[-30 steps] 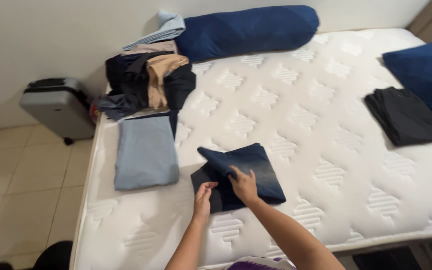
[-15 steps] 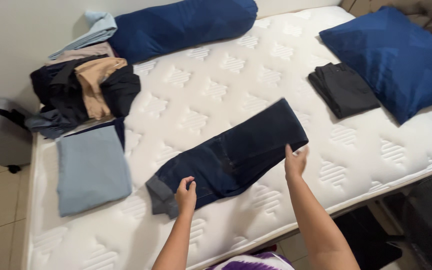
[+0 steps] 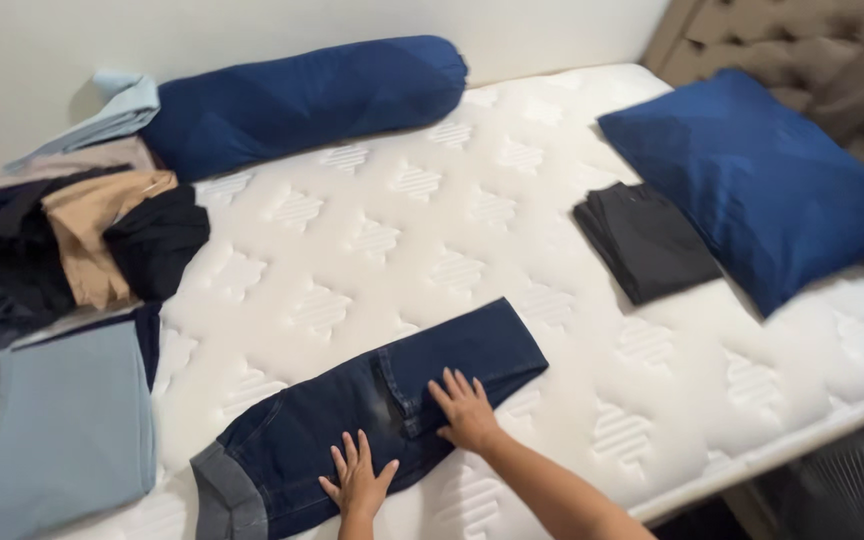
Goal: The person folds several pairs of pants and shorts by hand on a bed, smoothing them out and stacking them.
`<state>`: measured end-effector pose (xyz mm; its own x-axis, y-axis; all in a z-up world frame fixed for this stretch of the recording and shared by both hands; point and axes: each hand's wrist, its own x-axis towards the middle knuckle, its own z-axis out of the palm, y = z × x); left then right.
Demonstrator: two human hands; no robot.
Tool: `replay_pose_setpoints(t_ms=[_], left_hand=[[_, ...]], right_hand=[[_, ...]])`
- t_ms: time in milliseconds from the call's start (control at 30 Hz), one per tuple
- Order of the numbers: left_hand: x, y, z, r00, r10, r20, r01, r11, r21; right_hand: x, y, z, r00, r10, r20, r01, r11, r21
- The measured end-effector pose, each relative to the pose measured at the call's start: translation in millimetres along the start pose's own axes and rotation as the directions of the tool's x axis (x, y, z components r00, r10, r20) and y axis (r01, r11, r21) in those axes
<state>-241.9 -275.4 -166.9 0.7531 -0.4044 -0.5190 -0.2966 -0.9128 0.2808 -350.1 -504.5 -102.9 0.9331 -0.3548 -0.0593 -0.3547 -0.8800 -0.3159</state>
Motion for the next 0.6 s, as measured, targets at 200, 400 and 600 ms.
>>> replay_pose_setpoints(t_ms=[200, 400, 600], left_hand=[[-9.8, 14.0, -14.8, 0.997, -0.065, 0.040, 0.067, 0.995, -0.067], [-23.0, 21.3, -29.1, 0.996, -0.072, 0.044, 0.077, 0.988, -0.132], [-23.3, 15.3, -10.0, 0.996, -0.042, -0.074, 0.030, 0.988, -0.149]], right_hand=[[34.2, -14.6, 33.7, 0.979, 0.125, 0.161, -0.087, 0.970, -0.226], [35.1, -3.7, 53.3, 0.997, 0.042, 0.060, -0.023, 0.954, -0.299], [40.6, 21.1, 62.4, 1.000, 0.021, -0.008, -0.022, 0.987, -0.157]])
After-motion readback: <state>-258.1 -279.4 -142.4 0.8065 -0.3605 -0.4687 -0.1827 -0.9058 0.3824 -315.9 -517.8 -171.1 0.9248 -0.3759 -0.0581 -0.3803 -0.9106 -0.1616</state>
